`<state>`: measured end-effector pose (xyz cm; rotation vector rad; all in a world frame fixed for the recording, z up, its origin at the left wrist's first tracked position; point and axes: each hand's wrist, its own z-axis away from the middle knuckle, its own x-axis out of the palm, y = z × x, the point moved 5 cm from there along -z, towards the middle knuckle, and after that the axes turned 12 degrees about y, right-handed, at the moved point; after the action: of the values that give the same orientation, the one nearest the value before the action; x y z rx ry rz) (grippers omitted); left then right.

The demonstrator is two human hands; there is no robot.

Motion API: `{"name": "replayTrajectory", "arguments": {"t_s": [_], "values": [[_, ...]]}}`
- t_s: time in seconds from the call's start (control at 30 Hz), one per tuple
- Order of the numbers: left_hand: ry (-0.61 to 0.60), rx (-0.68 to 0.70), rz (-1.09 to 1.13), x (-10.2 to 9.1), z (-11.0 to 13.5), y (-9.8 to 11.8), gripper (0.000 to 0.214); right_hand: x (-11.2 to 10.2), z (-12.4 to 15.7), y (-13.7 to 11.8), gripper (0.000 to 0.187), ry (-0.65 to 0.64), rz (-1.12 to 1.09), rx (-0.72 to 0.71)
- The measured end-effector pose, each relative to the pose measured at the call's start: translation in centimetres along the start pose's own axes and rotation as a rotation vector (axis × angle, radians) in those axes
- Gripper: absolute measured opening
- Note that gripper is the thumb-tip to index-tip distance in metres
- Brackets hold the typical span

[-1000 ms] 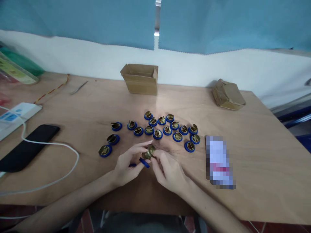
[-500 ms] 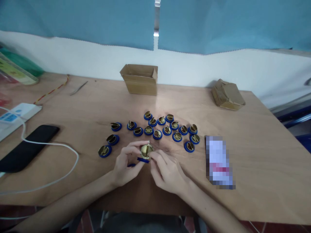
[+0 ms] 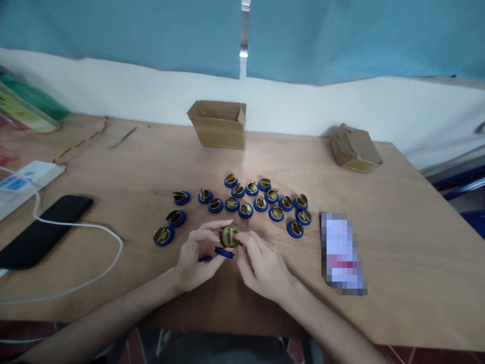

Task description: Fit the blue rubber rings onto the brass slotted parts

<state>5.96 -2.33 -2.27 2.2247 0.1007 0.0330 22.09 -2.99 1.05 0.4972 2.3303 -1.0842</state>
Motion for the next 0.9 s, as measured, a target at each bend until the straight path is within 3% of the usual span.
{"name": "replayTrajectory", "arguments": {"t_s": [0.5,0.7,0.9], "values": [[0.112,0.021,-0.262,-1.1,-2.0,1.0,0.024,0.2,-0.4,0.5,0.017,-0.067,0.094,0.010],[0.176,-0.108,-0.357,-2.4,-3.1,-0.4,0.017,0.6,-0.2,1.4,0.013,-0.097,0.161,0.094],[0.087,-0.207,-0.502,-2.6,-3.1,-2.0,0.016,0.4,-0.6,2.6,0.024,-0.029,0.153,0.160]]}}
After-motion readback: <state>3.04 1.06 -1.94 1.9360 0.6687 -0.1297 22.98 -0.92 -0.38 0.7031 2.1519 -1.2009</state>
